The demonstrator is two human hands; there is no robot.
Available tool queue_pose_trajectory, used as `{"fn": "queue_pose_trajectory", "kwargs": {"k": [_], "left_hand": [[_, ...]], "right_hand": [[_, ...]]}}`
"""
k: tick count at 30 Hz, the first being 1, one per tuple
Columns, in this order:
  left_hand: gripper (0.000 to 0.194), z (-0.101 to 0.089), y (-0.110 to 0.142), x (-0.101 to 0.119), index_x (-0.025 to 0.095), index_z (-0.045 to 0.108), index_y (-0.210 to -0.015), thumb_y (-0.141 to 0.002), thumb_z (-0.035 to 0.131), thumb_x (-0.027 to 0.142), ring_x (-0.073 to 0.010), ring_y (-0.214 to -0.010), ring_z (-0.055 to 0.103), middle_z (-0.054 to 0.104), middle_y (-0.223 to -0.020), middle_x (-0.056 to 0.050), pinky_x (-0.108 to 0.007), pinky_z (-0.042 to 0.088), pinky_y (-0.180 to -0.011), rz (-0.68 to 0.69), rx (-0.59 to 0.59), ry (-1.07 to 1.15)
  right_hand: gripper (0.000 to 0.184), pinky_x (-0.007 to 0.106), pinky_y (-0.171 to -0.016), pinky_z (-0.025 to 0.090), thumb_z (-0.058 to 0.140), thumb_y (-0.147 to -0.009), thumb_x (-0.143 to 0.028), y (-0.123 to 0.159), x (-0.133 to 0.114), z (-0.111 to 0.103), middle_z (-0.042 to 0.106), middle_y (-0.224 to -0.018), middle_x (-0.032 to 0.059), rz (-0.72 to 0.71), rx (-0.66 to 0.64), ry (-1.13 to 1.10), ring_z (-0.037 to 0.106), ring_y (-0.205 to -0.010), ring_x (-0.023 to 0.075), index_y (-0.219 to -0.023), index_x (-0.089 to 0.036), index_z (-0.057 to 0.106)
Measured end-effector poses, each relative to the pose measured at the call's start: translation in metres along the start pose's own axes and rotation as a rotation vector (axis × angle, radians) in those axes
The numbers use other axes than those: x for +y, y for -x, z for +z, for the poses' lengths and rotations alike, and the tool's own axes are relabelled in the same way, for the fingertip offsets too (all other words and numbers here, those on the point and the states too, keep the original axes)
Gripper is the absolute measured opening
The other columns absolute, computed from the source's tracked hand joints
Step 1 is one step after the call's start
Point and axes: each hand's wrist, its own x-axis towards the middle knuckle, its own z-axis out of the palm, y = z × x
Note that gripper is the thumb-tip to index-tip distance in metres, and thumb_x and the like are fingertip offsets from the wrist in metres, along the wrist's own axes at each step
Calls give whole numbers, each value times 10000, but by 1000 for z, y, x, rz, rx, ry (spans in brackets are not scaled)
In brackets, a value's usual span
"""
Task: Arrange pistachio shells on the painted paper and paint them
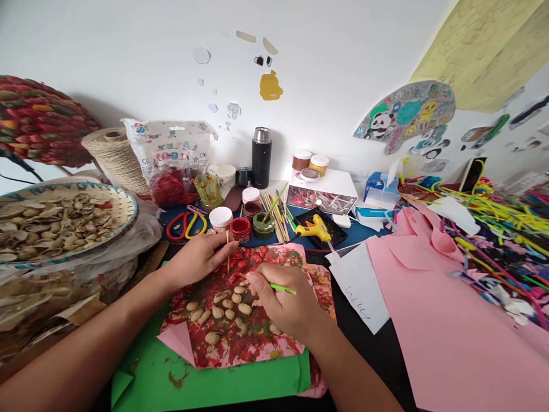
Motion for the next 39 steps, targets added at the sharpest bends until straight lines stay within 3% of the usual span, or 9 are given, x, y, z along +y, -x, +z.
{"fn": "queue_pose_trajectory", "kwargs": {"k": [8,13,15,21,29,39], "left_hand": [[419,-9,1,3,208,551,-779,-1076,414,469,-149,-630,525,589,-690,12,-269,387,-643,-15,19,134],[441,-7,3,8,205,564,-747,-1072,443,477,-141,-597,526,609,-641,19,-260,383,-605,1,-166,278],[436,-5,3,10,203,571,-749,-1071,455,473,-140,-595,521,609,-645,18,-263,375,-602,3,-188,264],[435,-3,2,7,201,583,-763,-1079,432,458,-148,-621,523,612,-678,7,-273,388,-627,6,-101,183],[412,-4,0,-1,212,593,-795,-1079,429,462,-167,-641,557,634,-703,-7,-280,377,-648,-40,61,56],[413,-8,1,3,205,544,-776,-1085,433,456,-144,-641,522,603,-702,17,-266,371,-658,-15,78,145]], "right_hand": [[509,290,-583,411,445,-1149,-458,0,0,0,561,-539,-19,-12,19,24,557,-525,155,-730,-224,613],[487,288,-564,388,463,-1143,-419,-1,0,0,560,-565,-16,-31,29,45,535,-522,150,-724,-220,613],[482,288,-561,386,465,-1142,-415,-1,0,0,575,-583,-9,-27,25,41,539,-528,151,-726,-219,611],[470,281,-595,425,468,-1144,-418,0,1,0,619,-647,2,-17,-9,9,591,-583,153,-746,-215,615],[497,292,-578,376,452,-1147,-464,-1,1,-1,549,-625,-8,0,-22,17,526,-571,152,-734,-221,581],[446,281,-583,357,482,-1136,-383,-1,0,-1,536,-637,-19,-19,-28,17,514,-571,140,-724,-220,536]]}}
